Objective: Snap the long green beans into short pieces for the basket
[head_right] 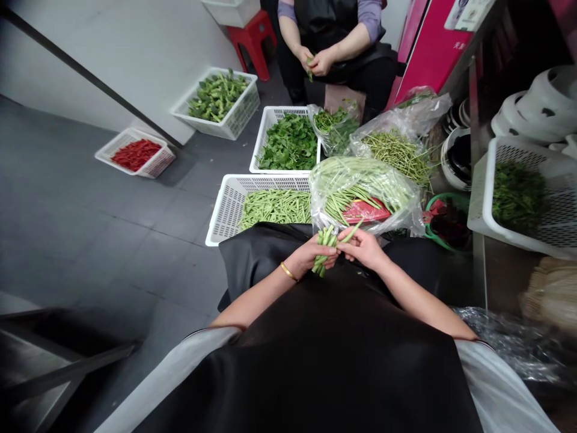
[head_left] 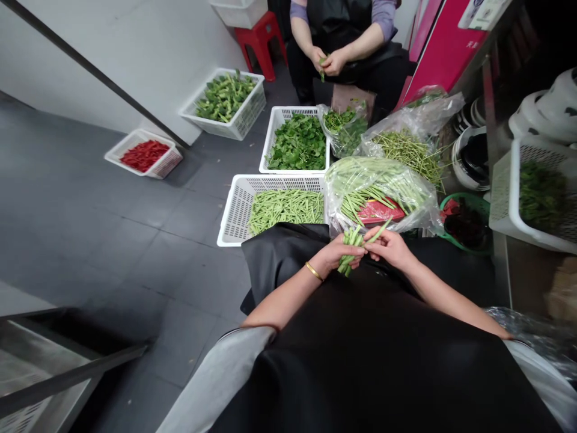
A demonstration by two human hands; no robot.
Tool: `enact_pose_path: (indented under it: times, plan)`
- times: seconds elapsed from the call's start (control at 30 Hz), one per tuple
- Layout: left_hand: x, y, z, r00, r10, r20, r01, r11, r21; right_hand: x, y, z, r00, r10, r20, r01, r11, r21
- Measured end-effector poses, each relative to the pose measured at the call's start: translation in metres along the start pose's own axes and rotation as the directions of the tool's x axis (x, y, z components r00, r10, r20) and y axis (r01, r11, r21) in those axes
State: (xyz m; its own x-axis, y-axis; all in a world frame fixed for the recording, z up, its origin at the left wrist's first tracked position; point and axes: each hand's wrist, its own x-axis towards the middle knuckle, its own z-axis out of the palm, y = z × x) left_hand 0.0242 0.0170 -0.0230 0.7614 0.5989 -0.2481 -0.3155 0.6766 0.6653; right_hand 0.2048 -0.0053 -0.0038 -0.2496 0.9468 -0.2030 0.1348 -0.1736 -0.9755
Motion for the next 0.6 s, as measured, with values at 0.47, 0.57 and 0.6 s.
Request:
enact_pose_path:
  times: [0.47, 0.57, 0.6]
  plan:
    - [0.01, -0.003, -0.004, 0.856, 0.342, -0.388, -0.192, 0.907, 0.375, -0.004, 0.003, 0.004, 0.975, 0.05, 0.215, 0.089, 0.804, -0.588]
    - [0.008, 0.0, -0.005, 0.883, 0.335, -0.329, -0.154, 0.869, 0.471, -0.008, -0.016, -0.001, 0.966, -0.005, 0.257, 0.194, 0.67, -0.716]
    - [0.006, 0.002, -0.005, 0.904, 0.317, -0.286, -0.139, 0.851, 0.506, -0.009, -0.023, -0.007, 0.972, -0.045, 0.232, 0.211, 0.612, -0.762]
